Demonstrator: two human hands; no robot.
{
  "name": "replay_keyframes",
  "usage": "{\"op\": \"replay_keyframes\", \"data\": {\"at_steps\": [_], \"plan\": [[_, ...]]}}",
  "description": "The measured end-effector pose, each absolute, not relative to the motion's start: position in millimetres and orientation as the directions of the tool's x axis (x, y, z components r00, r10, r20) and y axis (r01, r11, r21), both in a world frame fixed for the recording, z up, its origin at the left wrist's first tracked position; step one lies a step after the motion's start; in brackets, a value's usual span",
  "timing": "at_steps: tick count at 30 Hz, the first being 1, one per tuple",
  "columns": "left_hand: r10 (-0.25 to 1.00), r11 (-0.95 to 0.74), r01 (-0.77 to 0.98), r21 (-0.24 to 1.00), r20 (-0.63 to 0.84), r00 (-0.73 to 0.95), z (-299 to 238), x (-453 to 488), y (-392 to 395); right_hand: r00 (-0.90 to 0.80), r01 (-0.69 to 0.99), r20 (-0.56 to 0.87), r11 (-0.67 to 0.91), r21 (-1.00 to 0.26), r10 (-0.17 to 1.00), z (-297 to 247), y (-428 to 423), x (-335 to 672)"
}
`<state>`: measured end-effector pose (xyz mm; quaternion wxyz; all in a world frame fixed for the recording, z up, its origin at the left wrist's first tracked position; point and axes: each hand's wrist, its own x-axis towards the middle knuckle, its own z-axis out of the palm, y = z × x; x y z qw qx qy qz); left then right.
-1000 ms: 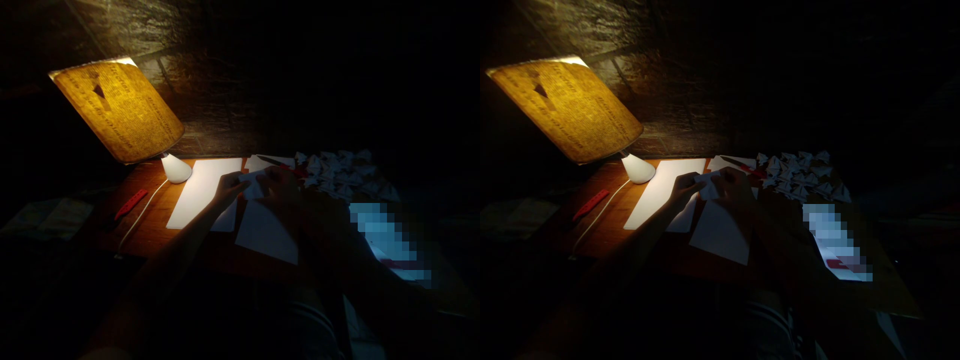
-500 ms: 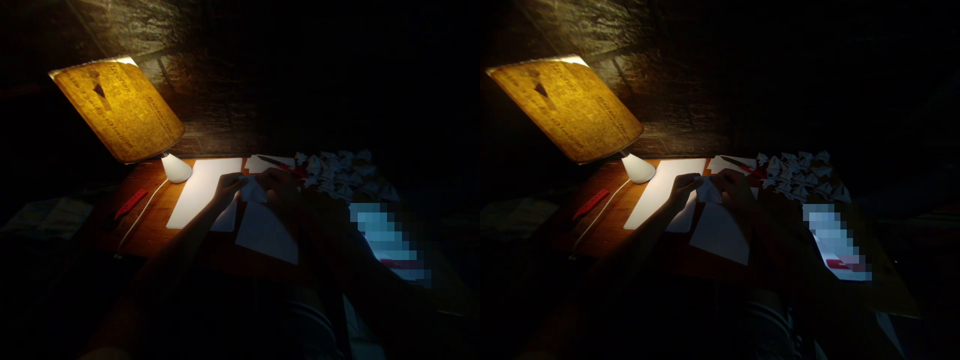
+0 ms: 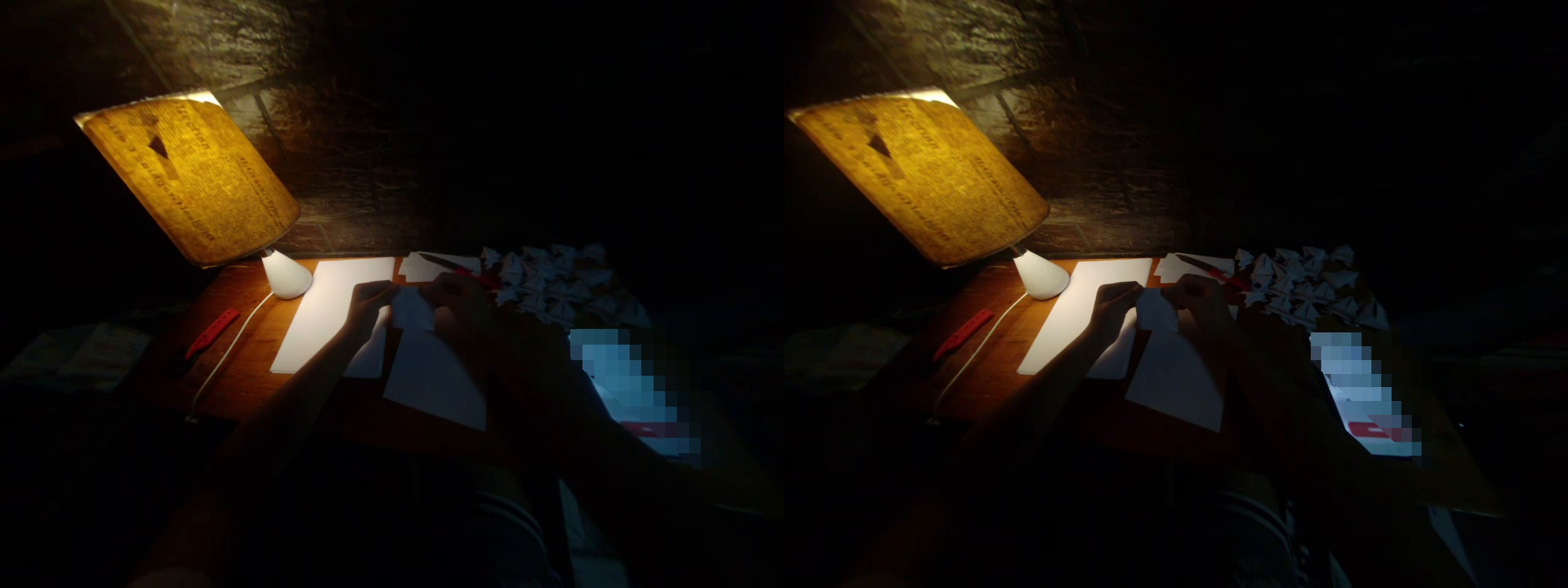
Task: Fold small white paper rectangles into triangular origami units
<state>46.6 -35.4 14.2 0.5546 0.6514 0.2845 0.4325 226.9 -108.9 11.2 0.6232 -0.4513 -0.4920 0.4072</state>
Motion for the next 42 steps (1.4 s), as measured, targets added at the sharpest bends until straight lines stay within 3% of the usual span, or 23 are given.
{"op": "replay_keyframes", "data": {"at_steps": [21,29,35,42], "plan": [[0.829,-0.341,-0.006,0.94,0.303,0.47,16,46,-35,0.32,-0.125,0.208,0.259,-0.958,0.924,7,-103,234],[0.839,-0.246,-0.016,0.969,0.222,0.497,14,45,-33,0.192,-0.081,0.102,0.12,-0.99,0.976,9,-108,230],[0.816,-0.291,0.016,0.957,0.239,0.527,14,46,-35,0.252,-0.019,0.099,0.108,-0.994,0.963,10,-108,231],[0.702,-0.197,0.09,0.976,0.076,0.708,19,44,-40,0.039,-0.16,0.041,0.046,-0.986,0.998,13,-113,230]]}}
